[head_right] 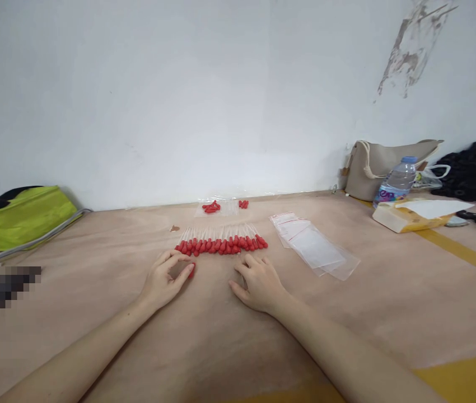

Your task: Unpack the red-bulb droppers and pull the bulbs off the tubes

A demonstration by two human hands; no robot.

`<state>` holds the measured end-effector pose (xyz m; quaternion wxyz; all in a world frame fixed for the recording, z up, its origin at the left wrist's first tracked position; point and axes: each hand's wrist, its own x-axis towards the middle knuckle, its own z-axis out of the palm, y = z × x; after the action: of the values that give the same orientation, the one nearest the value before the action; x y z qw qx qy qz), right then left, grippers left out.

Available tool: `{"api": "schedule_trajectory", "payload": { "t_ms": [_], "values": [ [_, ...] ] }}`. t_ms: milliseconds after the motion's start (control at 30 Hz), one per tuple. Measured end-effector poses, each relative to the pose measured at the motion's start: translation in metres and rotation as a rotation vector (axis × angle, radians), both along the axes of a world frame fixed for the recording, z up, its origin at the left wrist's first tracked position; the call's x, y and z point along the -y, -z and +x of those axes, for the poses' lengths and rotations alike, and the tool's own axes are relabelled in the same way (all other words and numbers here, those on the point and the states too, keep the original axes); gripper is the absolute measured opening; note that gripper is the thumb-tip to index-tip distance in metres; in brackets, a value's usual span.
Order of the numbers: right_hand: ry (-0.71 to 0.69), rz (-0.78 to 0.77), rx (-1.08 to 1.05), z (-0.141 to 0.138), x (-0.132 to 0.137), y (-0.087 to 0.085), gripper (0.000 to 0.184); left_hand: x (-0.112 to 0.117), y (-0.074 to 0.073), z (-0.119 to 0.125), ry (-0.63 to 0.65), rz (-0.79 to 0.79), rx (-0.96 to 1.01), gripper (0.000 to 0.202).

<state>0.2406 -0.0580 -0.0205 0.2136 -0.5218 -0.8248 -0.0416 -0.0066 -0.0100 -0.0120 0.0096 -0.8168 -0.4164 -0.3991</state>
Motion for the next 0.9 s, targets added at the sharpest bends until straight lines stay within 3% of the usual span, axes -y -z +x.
{"api": "schedule_trajectory", "payload": {
  "t_ms": [133, 333, 633, 733, 900],
  "values": [
    [0.001, 0.016, -0.059, -0.001, 0.001, -0.001, 0.031, -0.004, -0.013, 0.007, -0.011, -0.030, -0.046, 0.013],
    [0.052, 0.067, -0.281, 0.008, -0.006, -0.004, 0.035, -0.020, -0.032, 0.040, 0.098, -0.018, -0.264, 0.015],
    [0.183, 0.080, -0.453, 0.025, -0.021, 0.000, 0.040, -0.050, -0.028, 0.072, 0.074, 0.019, -0.458, 0.018],
    [0.170, 0.093, -0.461, 0.025, -0.021, 0.000, 0.039, -0.051, -0.027, 0.075, 0.061, -0.001, -0.379, 0.016],
    [0.157, 0.124, -0.481, 0.025, -0.022, 0.003, 0.025, -0.034, -0.025, 0.063, -0.037, -0.087, -0.018, 0.015]
  ]
}}
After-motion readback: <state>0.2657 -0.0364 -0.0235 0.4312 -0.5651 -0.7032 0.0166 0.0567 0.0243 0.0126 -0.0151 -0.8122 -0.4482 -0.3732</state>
